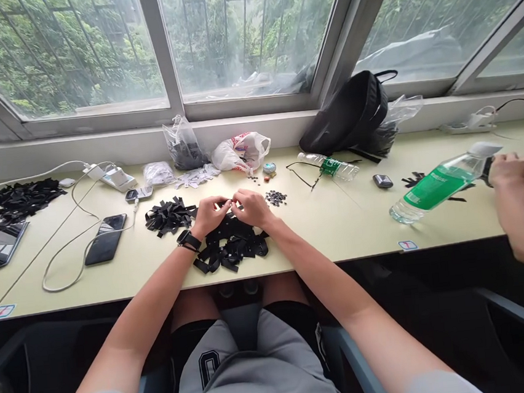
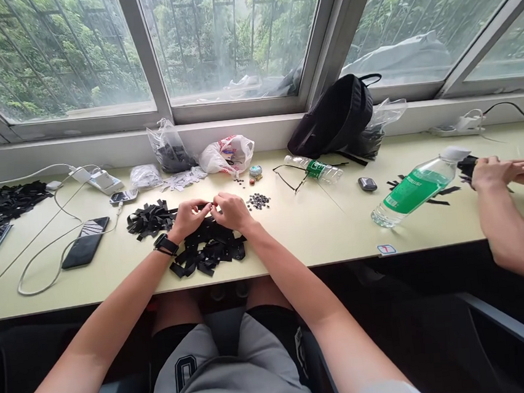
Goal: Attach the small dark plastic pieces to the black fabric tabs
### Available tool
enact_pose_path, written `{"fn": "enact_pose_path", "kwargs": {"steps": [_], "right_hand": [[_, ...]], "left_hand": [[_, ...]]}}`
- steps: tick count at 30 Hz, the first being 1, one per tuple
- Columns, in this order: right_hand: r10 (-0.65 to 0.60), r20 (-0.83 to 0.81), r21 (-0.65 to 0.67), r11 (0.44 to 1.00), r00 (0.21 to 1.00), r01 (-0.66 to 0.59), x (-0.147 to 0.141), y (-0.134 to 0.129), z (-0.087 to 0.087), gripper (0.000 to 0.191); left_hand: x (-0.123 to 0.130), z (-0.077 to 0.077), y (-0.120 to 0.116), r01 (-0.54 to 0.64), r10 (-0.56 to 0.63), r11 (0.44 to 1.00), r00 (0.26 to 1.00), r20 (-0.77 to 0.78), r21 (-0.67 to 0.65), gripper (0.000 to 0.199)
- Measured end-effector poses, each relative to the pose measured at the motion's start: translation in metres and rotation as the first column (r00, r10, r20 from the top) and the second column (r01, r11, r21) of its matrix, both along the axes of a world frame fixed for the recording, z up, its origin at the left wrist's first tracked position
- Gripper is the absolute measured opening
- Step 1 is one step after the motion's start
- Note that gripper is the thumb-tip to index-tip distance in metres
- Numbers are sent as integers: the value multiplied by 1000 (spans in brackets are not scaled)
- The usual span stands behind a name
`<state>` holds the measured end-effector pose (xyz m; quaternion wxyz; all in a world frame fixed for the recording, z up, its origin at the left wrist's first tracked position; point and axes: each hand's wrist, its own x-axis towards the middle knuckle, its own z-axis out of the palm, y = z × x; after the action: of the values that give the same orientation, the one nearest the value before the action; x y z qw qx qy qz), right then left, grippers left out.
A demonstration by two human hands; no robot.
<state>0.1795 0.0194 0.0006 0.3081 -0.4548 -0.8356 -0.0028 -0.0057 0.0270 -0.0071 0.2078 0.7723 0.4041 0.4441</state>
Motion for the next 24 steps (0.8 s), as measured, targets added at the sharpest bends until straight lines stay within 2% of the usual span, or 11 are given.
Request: {"fn": "enact_pose_path", "kwargs": {"steps": [7, 11, 15, 24], "right_hand": [[5, 120, 8, 1000, 993, -6, -1, 0, 0, 17], [-13, 173, 48, 999, 985, 4, -5, 0, 0, 19], [-30, 226, 29, 999, 974, 24, -10, -2, 1, 21], [-5, 255, 50, 999, 967, -7, -10, -6, 4, 21]], "left_hand": [[1, -3, 1, -16, 17, 999, 1000, 20, -44, 28], [1, 0, 1, 12, -7, 996, 998, 60, -89, 28], [0, 4, 0, 8, 1, 993, 997, 73, -121, 26], [-1, -1, 0, 79, -54, 983, 987, 153, -166, 26]]}}
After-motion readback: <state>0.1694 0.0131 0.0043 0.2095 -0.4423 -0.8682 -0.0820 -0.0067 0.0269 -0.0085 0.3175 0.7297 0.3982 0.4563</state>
